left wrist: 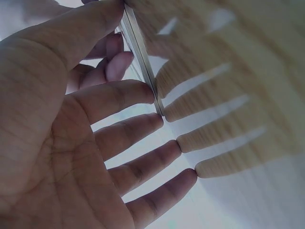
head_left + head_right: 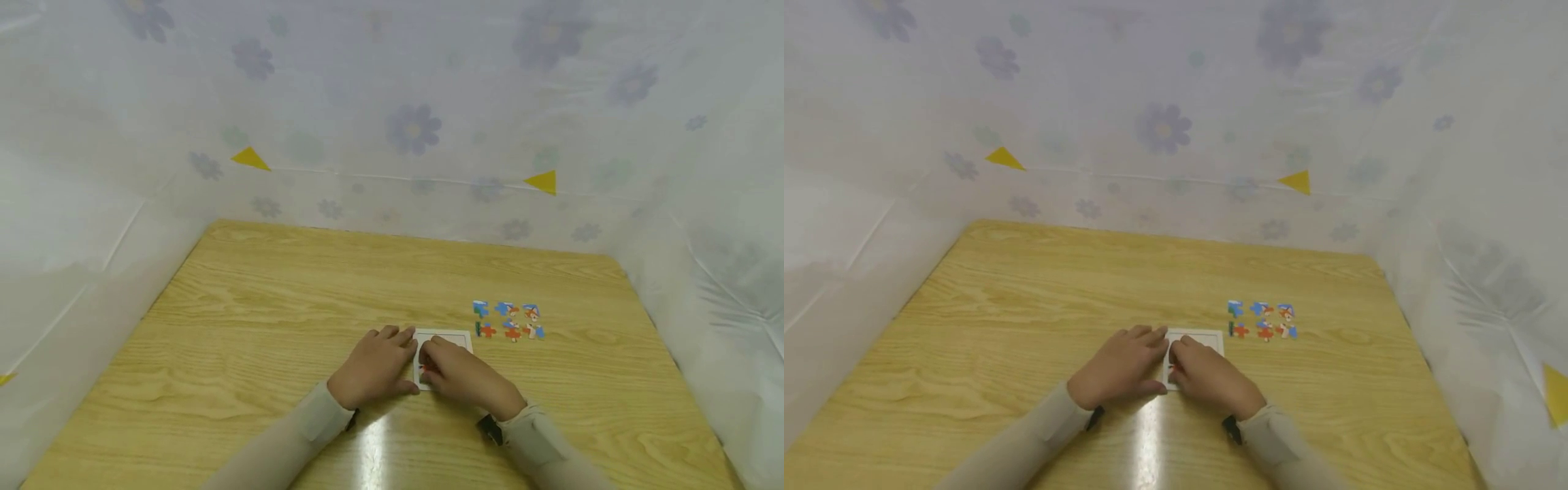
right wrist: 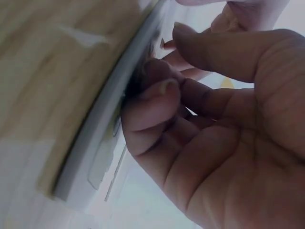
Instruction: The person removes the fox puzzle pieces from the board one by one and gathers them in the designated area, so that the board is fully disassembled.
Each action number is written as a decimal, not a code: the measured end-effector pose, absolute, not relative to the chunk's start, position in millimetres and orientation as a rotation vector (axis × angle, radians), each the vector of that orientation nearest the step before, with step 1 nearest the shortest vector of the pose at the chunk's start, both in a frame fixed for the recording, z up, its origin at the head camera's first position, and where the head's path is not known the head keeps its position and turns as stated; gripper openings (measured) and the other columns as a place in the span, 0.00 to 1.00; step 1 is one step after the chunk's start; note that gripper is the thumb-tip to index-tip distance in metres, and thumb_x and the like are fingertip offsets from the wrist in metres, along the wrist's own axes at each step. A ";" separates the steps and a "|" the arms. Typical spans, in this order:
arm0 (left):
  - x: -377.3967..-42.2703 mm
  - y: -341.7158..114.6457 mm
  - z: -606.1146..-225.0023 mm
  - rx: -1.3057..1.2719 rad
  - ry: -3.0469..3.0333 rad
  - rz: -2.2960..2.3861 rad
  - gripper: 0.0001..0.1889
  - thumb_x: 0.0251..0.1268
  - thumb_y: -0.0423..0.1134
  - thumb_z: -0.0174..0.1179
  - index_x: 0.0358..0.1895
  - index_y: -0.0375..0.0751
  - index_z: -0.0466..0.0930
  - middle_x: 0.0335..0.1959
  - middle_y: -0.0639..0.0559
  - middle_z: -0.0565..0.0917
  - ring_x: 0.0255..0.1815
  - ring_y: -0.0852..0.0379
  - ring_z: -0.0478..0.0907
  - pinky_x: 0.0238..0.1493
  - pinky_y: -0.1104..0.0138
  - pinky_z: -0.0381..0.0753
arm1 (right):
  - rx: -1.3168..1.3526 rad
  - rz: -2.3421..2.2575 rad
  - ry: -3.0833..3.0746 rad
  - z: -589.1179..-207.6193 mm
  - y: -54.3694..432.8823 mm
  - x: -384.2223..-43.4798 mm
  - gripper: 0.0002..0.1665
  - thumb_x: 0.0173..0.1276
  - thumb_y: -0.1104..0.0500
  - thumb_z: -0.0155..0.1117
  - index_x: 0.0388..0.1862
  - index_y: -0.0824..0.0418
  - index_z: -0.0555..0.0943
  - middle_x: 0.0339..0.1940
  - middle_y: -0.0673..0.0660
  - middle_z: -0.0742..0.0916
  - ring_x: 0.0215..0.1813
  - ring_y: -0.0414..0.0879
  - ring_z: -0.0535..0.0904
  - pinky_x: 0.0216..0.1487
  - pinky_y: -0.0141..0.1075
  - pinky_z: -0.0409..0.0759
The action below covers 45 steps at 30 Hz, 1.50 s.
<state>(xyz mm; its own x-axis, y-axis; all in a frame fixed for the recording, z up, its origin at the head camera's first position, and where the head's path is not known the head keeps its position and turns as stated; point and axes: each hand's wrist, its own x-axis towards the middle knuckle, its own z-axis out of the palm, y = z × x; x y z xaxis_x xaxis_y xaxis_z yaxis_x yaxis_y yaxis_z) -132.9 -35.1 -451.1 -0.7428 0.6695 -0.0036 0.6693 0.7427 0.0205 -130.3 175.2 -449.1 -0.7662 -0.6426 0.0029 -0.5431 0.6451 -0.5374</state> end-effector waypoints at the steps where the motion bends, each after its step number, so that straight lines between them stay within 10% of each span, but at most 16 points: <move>1: -132.8 -35.1 -451.1 1.124 2.924 0.028 0.42 0.57 0.72 0.66 0.68 0.46 0.80 0.75 0.49 0.72 0.70 0.46 0.72 0.63 0.52 0.78 | -0.976 -0.782 2.674 -449.6 174.7 -130.0 0.07 0.73 0.62 0.68 0.39 0.58 0.77 0.35 0.46 0.76 0.34 0.37 0.70 0.35 0.33 0.75; 45: -132.1 -35.3 -449.8 1.132 2.926 0.020 0.40 0.59 0.70 0.66 0.67 0.45 0.80 0.75 0.48 0.72 0.70 0.46 0.73 0.64 0.52 0.77 | -0.947 -0.923 2.514 -452.9 179.4 -137.5 0.05 0.77 0.66 0.62 0.40 0.58 0.76 0.34 0.45 0.78 0.35 0.39 0.73 0.38 0.35 0.76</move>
<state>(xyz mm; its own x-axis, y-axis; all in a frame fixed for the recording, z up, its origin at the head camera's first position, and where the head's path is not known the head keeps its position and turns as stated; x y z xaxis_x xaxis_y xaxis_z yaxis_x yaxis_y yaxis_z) -132.1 -35.3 -449.8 -0.7394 0.6733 0.0004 0.6732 0.7393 0.0134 -137.5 179.4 -452.9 -0.7378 -0.6731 -0.0507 -0.4804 0.5764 -0.6610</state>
